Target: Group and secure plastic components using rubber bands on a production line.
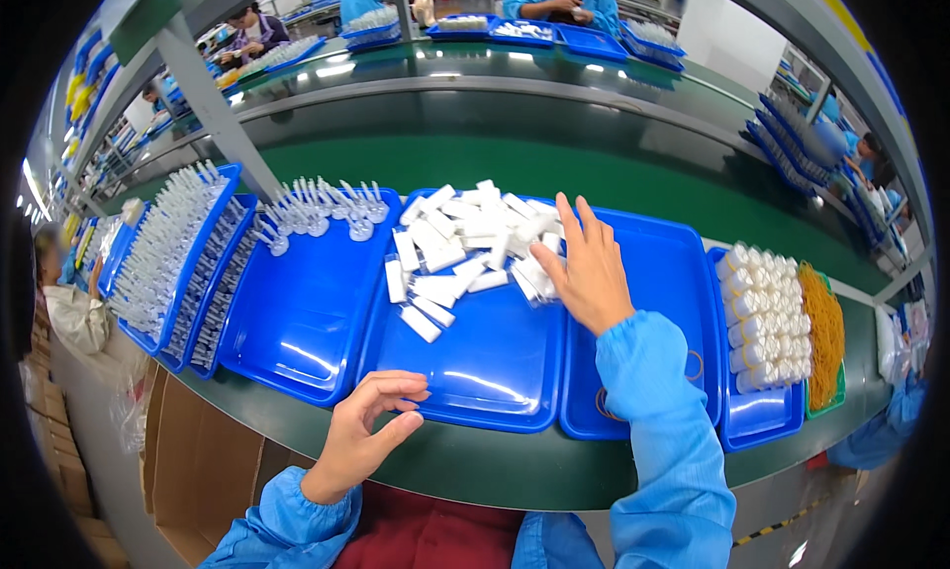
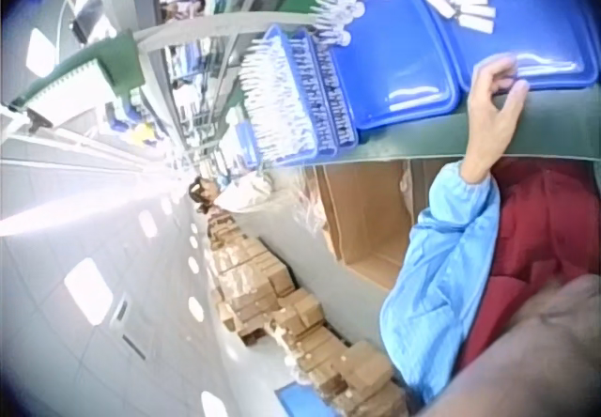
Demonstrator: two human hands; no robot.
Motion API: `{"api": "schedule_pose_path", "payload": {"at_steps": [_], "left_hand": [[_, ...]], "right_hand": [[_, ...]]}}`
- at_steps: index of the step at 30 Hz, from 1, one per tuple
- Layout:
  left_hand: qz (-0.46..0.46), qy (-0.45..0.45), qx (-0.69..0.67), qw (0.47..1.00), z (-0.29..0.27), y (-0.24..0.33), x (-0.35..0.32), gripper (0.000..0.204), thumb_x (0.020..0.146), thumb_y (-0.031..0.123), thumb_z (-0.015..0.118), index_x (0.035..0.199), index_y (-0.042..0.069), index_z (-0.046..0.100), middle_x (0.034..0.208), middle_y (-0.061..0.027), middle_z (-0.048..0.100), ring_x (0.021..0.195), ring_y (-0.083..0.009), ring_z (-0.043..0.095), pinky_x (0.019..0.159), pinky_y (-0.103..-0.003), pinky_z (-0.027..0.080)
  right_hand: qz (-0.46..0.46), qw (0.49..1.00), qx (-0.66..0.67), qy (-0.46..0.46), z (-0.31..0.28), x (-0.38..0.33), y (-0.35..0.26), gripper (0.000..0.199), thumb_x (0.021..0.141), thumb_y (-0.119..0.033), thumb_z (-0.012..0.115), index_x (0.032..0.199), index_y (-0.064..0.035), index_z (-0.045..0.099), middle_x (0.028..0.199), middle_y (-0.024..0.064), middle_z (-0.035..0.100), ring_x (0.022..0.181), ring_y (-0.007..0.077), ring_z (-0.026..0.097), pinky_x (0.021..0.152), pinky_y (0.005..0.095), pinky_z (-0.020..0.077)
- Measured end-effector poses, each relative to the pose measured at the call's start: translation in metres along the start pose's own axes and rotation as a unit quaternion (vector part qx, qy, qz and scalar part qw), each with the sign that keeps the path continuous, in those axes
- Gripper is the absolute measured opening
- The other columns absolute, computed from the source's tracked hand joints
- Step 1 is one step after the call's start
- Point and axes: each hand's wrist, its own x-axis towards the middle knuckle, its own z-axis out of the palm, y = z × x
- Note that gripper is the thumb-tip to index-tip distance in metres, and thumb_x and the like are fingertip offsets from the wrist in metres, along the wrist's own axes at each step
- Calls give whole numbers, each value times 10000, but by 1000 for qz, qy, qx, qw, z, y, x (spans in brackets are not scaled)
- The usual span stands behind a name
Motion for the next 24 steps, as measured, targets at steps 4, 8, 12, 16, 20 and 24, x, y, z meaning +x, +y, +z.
{"api": "schedule_pose_path", "payload": {"at_steps": [4,8,12,16,20,24], "left_hand": [[-5,63,30,998,-29,-1,-16,338,902,-49,672,1235,-39,612,1304,-170,585,1150,-252,646,950,-341,534],[7,105,92,990,-65,3,-26,324,895,-29,682,1215,-28,627,1247,-144,610,1087,-219,649,927,-333,526],[87,97,260,957,-100,17,1,261,860,-44,685,1118,-1,681,1067,-130,667,971,-227,660,842,-322,520],[268,22,467,842,-124,7,68,177,858,-12,694,1033,18,692,977,-114,650,888,-303,643,768,-370,512],[304,-35,584,752,-148,-20,137,166,859,68,697,1017,48,651,945,-98,603,865,-298,626,746,-399,494],[328,-24,617,715,-150,-44,187,186,847,66,692,1012,46,606,971,-105,575,895,-297,629,765,-411,510]], "right_hand": [[-1,992,22,-121,14,-1,-8,647,949,-356,679,1475,-42,468,1491,313,407,1323,473,441,1108,492,386],[-48,981,46,-182,-16,-31,-42,564,949,-270,673,1437,-45,505,1440,289,472,1283,445,485,1078,475,417],[-45,991,80,-96,-48,-29,-47,420,902,-138,694,1303,-46,608,1301,214,591,1174,386,569,981,426,484],[-36,979,19,-202,-55,-46,-74,207,841,-107,736,1024,-54,656,979,128,662,875,332,652,757,436,522],[-76,968,-86,-222,-53,-60,-101,288,815,-170,771,1037,-44,637,885,128,633,827,315,657,695,422,535],[-66,980,9,-186,-41,-75,-110,357,826,-116,752,1159,-50,641,1014,120,637,917,326,661,746,429,558]]}}
